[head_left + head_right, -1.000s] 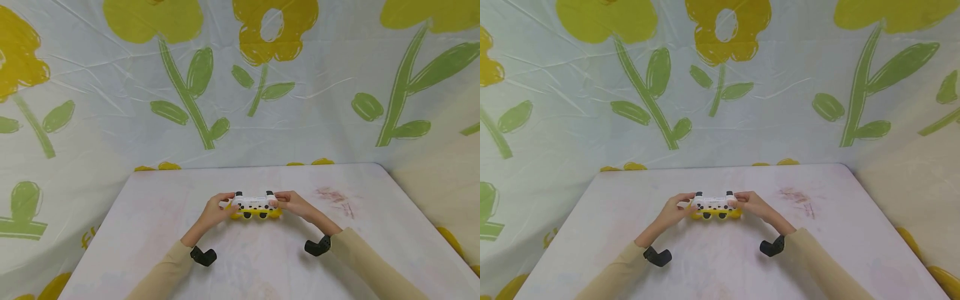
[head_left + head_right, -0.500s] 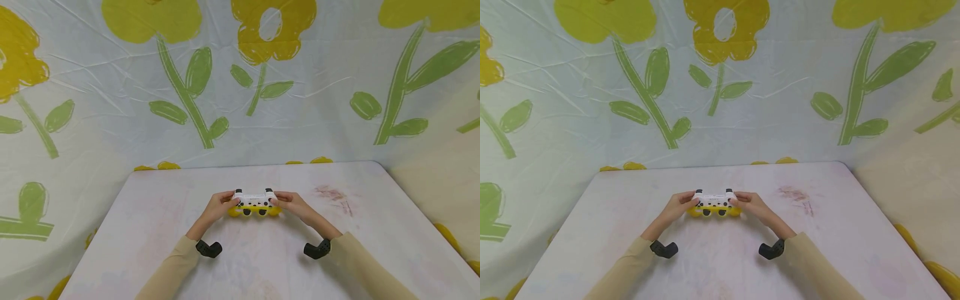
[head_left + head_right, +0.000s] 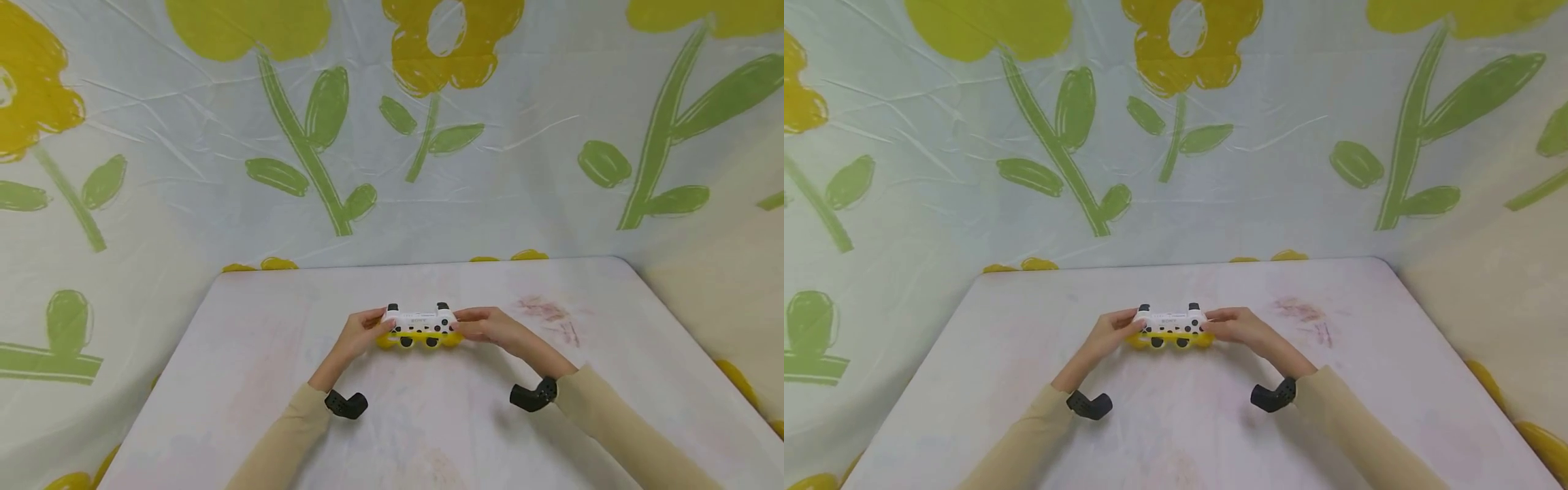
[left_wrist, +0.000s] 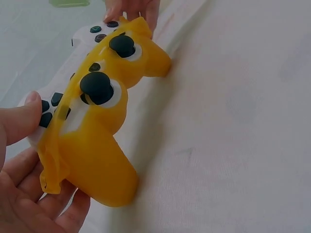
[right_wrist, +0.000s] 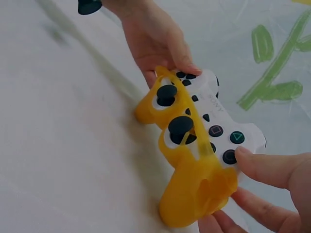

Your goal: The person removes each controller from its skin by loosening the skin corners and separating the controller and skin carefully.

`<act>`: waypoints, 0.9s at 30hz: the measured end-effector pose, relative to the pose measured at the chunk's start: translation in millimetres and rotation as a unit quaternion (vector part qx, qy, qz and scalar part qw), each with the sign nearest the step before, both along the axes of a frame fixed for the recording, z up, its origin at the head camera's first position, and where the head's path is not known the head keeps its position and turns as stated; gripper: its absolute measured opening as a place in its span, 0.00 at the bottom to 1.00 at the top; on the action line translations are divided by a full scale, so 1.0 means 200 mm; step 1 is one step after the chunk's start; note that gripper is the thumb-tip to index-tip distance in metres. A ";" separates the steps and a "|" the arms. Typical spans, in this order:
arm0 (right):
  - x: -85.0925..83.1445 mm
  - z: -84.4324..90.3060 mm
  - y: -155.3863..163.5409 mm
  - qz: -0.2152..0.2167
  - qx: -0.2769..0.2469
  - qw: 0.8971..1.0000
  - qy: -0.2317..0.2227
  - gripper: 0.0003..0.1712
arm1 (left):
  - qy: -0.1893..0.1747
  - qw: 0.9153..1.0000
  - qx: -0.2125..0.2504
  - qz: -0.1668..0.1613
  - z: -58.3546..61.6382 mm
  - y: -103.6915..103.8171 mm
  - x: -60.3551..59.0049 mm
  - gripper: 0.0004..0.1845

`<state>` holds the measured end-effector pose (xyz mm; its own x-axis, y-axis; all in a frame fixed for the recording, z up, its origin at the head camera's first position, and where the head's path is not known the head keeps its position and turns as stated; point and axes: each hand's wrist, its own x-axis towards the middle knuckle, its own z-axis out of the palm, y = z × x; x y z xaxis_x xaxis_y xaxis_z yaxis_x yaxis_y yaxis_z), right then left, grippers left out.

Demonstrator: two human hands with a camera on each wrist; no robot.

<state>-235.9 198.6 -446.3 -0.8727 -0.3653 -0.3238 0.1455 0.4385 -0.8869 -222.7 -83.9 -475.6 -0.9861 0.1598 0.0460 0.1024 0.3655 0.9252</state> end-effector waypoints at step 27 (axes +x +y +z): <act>0.17 -0.05 0.03 -0.100 -0.348 0.892 -0.273 0.11 | -0.004 0.999 0.038 0.020 -0.09 0.01 -0.02 0.27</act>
